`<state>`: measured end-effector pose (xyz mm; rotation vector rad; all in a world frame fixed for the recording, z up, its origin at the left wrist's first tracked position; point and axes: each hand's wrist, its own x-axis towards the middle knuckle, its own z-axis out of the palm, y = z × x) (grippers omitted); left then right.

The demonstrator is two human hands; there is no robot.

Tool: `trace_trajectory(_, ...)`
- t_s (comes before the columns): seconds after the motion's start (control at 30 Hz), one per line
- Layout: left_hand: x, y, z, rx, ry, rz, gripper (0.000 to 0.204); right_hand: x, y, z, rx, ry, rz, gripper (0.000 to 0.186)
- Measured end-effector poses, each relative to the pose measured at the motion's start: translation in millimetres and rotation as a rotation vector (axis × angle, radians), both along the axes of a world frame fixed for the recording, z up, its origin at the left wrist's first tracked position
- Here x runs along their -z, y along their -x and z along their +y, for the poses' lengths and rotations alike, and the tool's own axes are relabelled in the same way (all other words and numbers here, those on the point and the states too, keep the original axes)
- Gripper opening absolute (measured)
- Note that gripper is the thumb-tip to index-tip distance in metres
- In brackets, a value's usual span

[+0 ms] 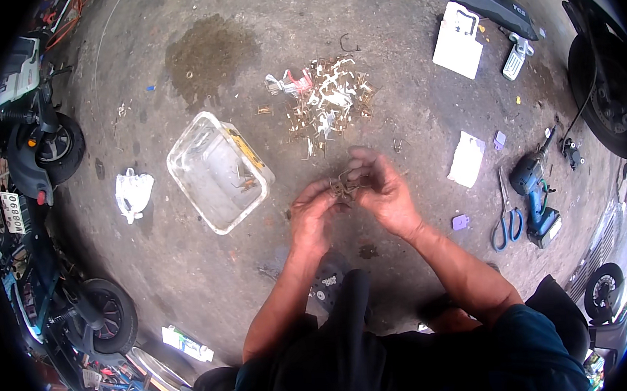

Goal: The person carries a container of metal clips outside, dumps them onto the ground, and sorts through them by hand. Then, the person fits selected clips and brake pads into a motorcycle brake caliper assembly.

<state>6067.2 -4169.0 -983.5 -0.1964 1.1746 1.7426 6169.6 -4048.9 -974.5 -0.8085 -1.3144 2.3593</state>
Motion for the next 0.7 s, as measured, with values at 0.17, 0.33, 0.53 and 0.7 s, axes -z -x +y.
trace_trajectory(0.17, -4, 1, 2, 0.044, -0.001, 0.009, 0.025, -7, 1, -6, -0.041, -0.430, -0.054, 0.063)
trace_trajectory(0.33, -14, 6, -4, 0.147, 0.003, 0.098, 0.032, -17, 1, -5, -0.059, -0.595, -0.064, 0.073)
trace_trajectory(0.53, -46, 8, 3, 0.168, 0.015, -0.041, 0.035, -21, 0, -4, -0.089, -0.681, -0.001, 0.075)
trace_trajectory(0.7, -42, 7, 2, 0.124, 0.061, -0.025, 0.033, -28, 0, -1, -0.170, -0.670, -0.037, 0.068)
